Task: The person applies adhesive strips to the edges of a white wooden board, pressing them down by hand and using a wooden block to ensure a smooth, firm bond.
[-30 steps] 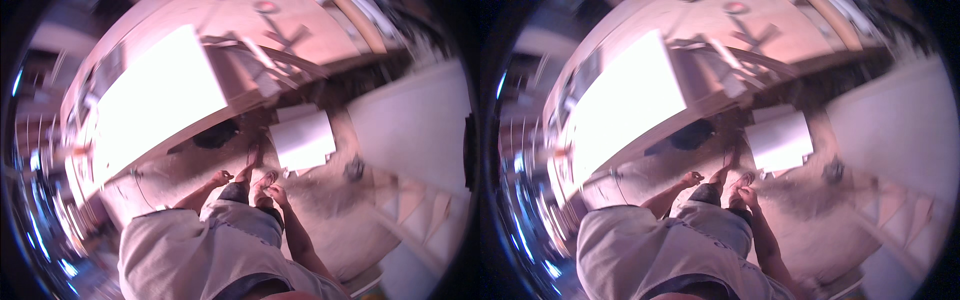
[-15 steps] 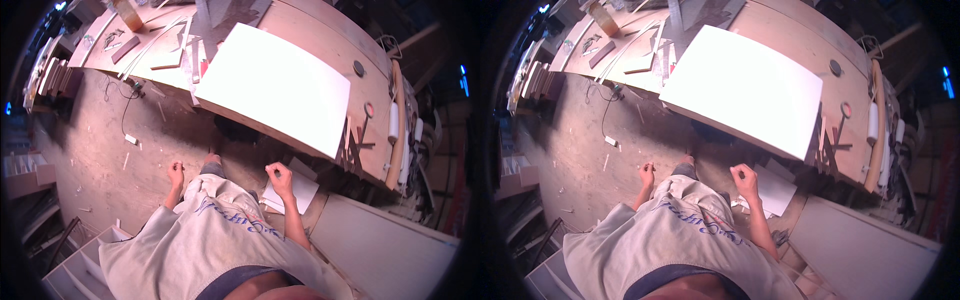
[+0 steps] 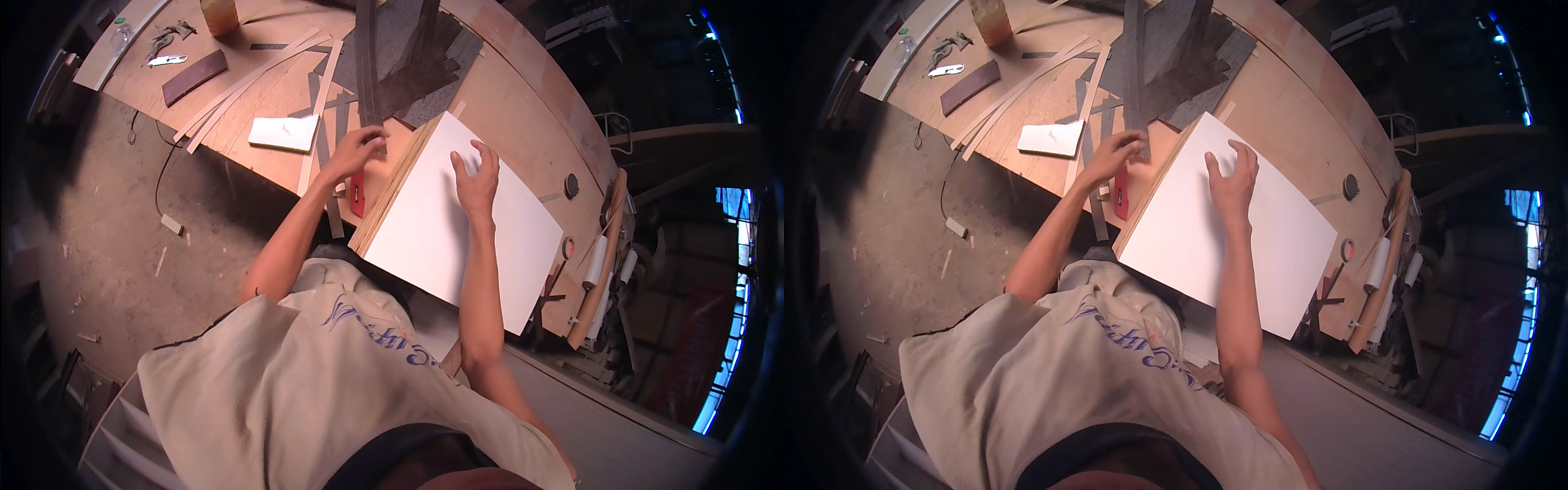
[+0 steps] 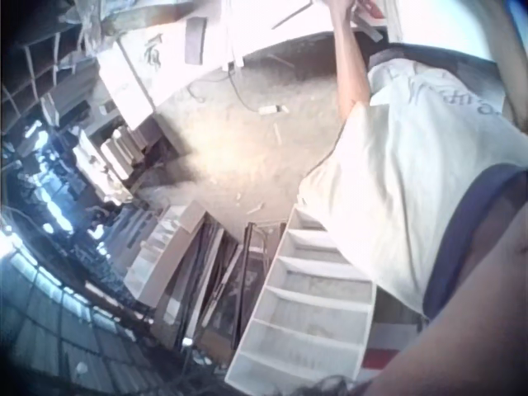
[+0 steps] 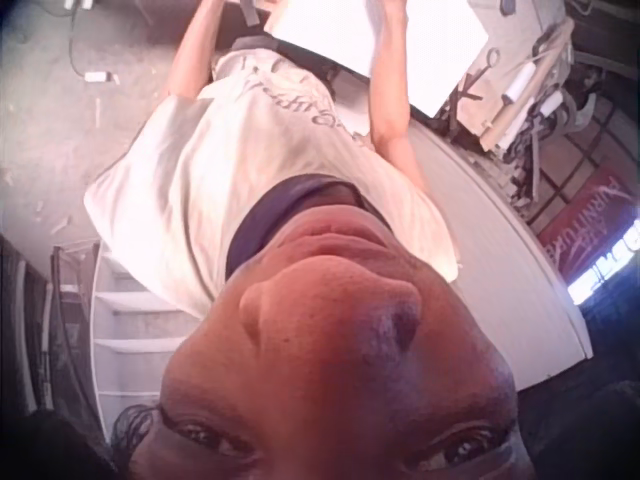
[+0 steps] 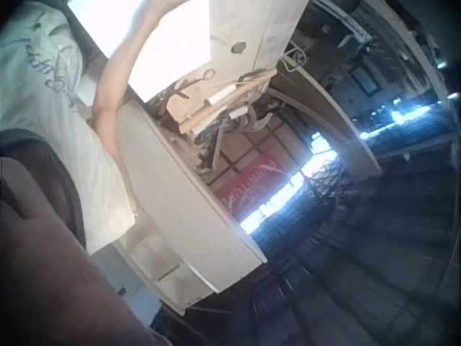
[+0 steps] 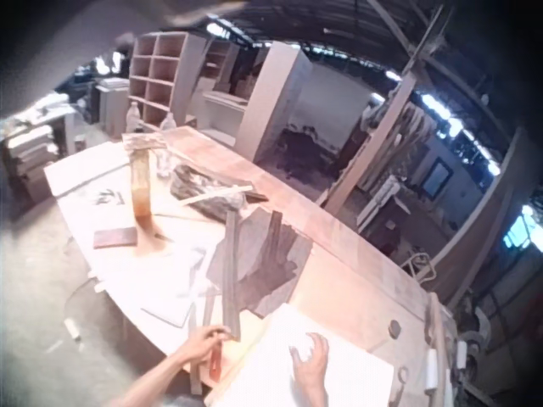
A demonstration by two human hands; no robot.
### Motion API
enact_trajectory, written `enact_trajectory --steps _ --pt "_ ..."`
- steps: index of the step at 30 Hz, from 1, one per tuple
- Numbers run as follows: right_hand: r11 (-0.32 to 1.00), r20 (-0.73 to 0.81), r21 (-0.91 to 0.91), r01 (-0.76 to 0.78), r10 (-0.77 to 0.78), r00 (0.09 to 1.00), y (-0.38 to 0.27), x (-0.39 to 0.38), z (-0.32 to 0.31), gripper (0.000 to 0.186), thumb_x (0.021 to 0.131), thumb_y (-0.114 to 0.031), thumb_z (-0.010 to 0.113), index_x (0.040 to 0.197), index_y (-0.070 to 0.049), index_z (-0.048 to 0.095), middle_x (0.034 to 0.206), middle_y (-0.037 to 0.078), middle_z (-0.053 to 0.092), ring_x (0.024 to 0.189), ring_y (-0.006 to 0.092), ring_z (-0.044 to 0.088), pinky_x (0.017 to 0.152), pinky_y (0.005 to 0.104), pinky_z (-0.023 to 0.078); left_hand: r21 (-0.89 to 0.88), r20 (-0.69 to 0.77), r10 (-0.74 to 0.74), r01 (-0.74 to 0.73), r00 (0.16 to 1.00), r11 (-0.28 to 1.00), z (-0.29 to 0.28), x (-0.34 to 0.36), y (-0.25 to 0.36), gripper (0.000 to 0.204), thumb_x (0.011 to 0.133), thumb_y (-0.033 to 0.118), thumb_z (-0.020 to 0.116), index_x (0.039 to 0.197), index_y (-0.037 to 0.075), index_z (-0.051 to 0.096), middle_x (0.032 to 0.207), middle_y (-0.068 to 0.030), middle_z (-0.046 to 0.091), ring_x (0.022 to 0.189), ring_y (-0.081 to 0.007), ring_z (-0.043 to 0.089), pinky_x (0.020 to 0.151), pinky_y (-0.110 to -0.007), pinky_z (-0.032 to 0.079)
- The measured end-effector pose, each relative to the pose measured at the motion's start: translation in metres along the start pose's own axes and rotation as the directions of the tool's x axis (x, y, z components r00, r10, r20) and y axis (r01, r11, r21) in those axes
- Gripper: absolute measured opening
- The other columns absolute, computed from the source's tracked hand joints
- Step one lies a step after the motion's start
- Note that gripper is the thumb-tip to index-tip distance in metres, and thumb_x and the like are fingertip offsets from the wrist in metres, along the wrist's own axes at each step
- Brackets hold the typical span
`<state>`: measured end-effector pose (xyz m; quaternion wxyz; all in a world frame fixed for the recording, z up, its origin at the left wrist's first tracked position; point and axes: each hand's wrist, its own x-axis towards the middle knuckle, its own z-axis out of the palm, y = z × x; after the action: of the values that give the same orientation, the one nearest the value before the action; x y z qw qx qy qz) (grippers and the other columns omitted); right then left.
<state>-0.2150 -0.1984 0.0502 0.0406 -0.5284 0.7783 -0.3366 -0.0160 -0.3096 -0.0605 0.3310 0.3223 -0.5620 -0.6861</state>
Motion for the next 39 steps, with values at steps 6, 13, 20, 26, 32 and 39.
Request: enact_trajectory --steps 6,13,20,26,32,39 --pt "0.994 0.116 -0.111 0.001 0.012 0.993 0.011 0.070 0.031 0.053 0.077 -0.032 0.068 0.116 0.001 0.052 0.120 0.017 0.050 0.117 0.0325 0.044 0.098 0.0410 0.036 -0.116 -0.119 0.147 -0.161 0.982 0.980 0.086 0.117 -0.038 0.027 0.094 0.017 0.047 0.114 0.001 0.057 0.107 -0.0073 0.061 0.099 -0.0159 0.055 0.086 -0.027 0.043" --pt "0.995 0.102 -0.097 0.023 -0.013 0.995 0.016 0.077 0.068 0.049 0.076 -0.034 0.067 0.108 0.001 0.055 0.103 0.020 0.054 0.109 0.0357 0.047 0.094 0.0410 0.038 -0.426 0.050 -0.103 0.115 0.993 0.897 0.096 0.116 -0.031 0.030 0.095 0.019 0.046 0.102 -0.005 0.062 0.092 -0.0052 0.064 0.083 -0.0120 0.056 0.074 -0.024 0.045" --pt "0.994 -0.016 -0.098 0.057 -0.059 0.998 0.014 0.073 0.076 0.037 0.075 -0.030 0.067 0.089 0.004 0.061 0.092 0.020 0.055 0.096 0.0355 0.051 0.086 0.0410 0.042 -0.397 -0.045 -0.002 -0.016 0.999 0.918 0.095 0.119 -0.026 0.031 0.094 0.028 0.050 0.099 0.000 0.064 0.087 -0.0023 0.063 0.075 -0.0091 0.054 0.067 -0.023 0.044" --pt "0.977 0.060 -0.208 0.042 -0.030 0.998 0.010 0.085 0.073 0.032 0.074 -0.027 0.063 0.086 0.003 0.061 0.092 0.019 0.055 0.094 0.0347 0.050 0.083 0.0430 0.042 -0.353 -0.073 -0.043 0.014 0.996 0.935 0.092 0.123 -0.020 0.035 0.092 0.031 0.055 0.092 -0.002 0.067 0.082 -0.0031 0.064 0.073 -0.0085 0.055 0.065 -0.024 0.045" --pt "0.980 0.005 -0.170 0.104 -0.105 0.994 0.015 0.076 0.076 0.033 0.074 -0.027 0.062 0.085 0.004 0.062 0.093 0.022 0.055 0.093 0.0374 0.049 0.085 0.0432 0.041 -0.248 -0.136 -0.072 0.036 0.988 0.968 0.092 0.121 -0.034 0.039 0.089 0.035 0.058 0.087 -0.003 0.069 0.075 -0.0065 0.065 0.071 -0.0087 0.055 0.063 -0.026 0.046" --pt "0.946 -0.249 -0.255 0.202 -0.266 0.931 -0.031 0.082 0.026 0.028 0.068 -0.024 0.066 0.080 0.001 0.062 0.090 0.018 0.055 0.088 0.0341 0.049 0.081 0.0432 0.040 -0.038 -0.240 0.007 -0.017 0.971 0.999 0.090 0.120 -0.027 0.044 0.087 0.039 0.059 0.079 -0.004 0.066 0.064 -0.0064 0.062 0.063 -0.0094 0.052 0.060 -0.030 0.044"
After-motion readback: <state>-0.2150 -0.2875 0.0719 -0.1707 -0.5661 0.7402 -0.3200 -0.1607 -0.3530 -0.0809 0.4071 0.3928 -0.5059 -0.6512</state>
